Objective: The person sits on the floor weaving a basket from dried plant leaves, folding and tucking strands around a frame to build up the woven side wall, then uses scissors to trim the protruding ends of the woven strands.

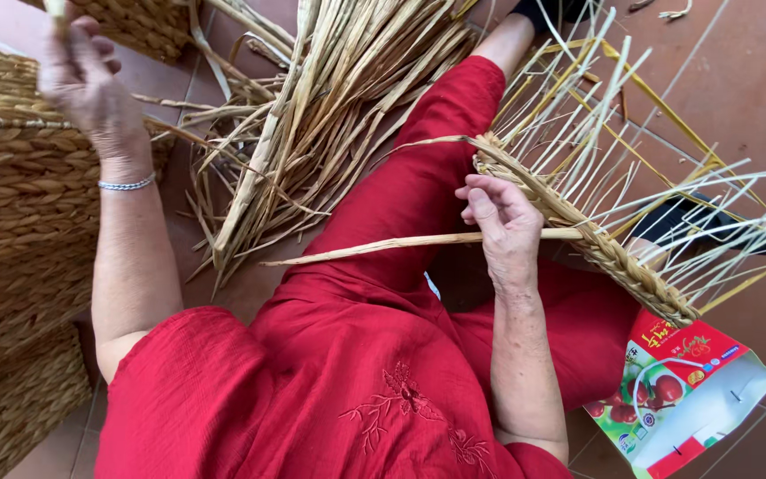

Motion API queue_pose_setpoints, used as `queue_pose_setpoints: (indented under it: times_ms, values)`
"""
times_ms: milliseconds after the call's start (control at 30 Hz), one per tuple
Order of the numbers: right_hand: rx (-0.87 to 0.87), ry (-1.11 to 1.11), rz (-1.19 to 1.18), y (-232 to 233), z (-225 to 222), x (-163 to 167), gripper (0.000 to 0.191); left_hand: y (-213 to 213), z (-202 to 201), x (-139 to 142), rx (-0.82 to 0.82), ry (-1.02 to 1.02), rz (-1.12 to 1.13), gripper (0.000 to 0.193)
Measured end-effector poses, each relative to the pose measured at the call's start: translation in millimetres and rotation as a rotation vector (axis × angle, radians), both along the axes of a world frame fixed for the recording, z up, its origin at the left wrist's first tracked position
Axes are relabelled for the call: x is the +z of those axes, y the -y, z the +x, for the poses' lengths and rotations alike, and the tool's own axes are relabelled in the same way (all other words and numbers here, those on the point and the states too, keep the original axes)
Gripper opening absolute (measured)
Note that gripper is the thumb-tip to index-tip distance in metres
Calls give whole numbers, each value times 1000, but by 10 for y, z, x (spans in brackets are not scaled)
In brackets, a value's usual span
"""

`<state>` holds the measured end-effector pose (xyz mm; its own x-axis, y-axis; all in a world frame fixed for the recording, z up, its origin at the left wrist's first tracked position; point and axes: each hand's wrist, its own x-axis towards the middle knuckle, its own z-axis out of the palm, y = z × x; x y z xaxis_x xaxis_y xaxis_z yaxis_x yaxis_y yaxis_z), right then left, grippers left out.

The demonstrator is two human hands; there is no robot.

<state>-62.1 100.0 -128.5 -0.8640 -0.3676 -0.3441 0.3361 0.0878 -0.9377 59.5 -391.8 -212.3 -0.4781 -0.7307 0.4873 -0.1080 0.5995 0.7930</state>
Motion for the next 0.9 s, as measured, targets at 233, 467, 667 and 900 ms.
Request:
queue_pose_setpoints:
  times_ms: [233,467,667,900]
  values:
    - [66,-1,-37,313,-42,-91,21,-1049,-440,-409,-330,387,-319,6]
    - [86,20,83,334,-84,-90,20,-1601,-739,-1081,-360,1202,-260,12]
    - [97,43,65,454,-125,-165,20,-1404,-796,-943,-352,1109,20,14]
    - [181,64,34,648,-107,-218,21,-1432,-882,-705,-547,1417,-140,33]
